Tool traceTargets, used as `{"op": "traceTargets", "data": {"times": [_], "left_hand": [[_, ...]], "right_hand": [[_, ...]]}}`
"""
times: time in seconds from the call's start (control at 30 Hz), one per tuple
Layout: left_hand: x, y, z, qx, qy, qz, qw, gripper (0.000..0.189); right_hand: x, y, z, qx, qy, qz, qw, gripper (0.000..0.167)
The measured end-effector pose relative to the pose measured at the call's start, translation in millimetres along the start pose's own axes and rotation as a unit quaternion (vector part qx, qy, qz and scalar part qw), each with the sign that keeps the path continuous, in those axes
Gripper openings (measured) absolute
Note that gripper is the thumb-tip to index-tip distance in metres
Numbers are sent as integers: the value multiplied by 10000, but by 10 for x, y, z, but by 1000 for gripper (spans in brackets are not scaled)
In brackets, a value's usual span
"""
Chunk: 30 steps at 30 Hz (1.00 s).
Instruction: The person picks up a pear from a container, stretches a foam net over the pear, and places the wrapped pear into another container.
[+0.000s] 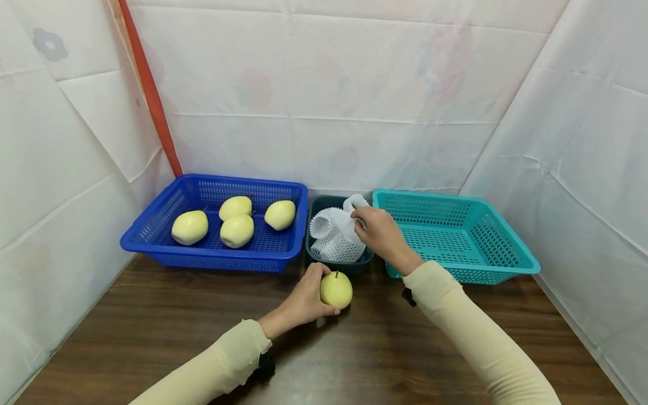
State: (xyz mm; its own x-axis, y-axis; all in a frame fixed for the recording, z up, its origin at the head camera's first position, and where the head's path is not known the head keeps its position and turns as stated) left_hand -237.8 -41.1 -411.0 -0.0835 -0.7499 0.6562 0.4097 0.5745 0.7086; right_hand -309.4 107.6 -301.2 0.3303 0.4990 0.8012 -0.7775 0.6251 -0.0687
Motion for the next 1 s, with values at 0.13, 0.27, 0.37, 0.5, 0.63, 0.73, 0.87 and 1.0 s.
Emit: {"op": "traceTargets", "data": {"times": [0.13, 0.27, 0.37, 0.5, 0.63, 0.73, 0.87, 1.0], "left_hand": [[1, 8, -4, 40, 0, -73, 10000, 67], [4, 12, -9, 46, 8, -108, 9999, 67], [3, 8, -14, 66, 6, -113, 9999, 67], [2, 5, -17, 86, 4, -126, 9999, 67], [3, 8, -17, 110, 9, -134, 9998, 67], [4, 10, -15, 125, 23, -124, 9998, 67], [12, 20, -16, 131, 43, -144, 9998, 67], [19, 28, -21, 127, 50, -159, 9998, 67]], "right_hand": [[78, 35, 51, -81, 103, -141, 9998, 15], [172, 35, 93, -113, 263, -111, 9995, 15], [241, 29, 118, -155, 327, -81, 9993, 15], [332, 24, 143, -178, 450, -70, 9988, 16], [437, 6, 161, -171, 610, 132, 9979, 15], [502, -2, 173, -236, 667, 360, 9968, 15], [582, -29, 179, -309, 721, 605, 9951, 16], [659, -77, 178, -314, 763, 735, 9939, 16]]}}
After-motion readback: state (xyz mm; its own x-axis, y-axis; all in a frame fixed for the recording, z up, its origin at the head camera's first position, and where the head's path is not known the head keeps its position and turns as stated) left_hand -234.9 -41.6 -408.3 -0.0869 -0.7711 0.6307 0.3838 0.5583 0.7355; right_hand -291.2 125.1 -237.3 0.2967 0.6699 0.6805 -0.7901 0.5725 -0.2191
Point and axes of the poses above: each hand's wrist, its own z-axis towards the middle knuckle, its own x-axis out of the back of the hand, y = z × x, the point moved 5 cm from there along z, towards the middle knuckle, and after that the axes turned 7 degrees about x, right-handed, at the moved point
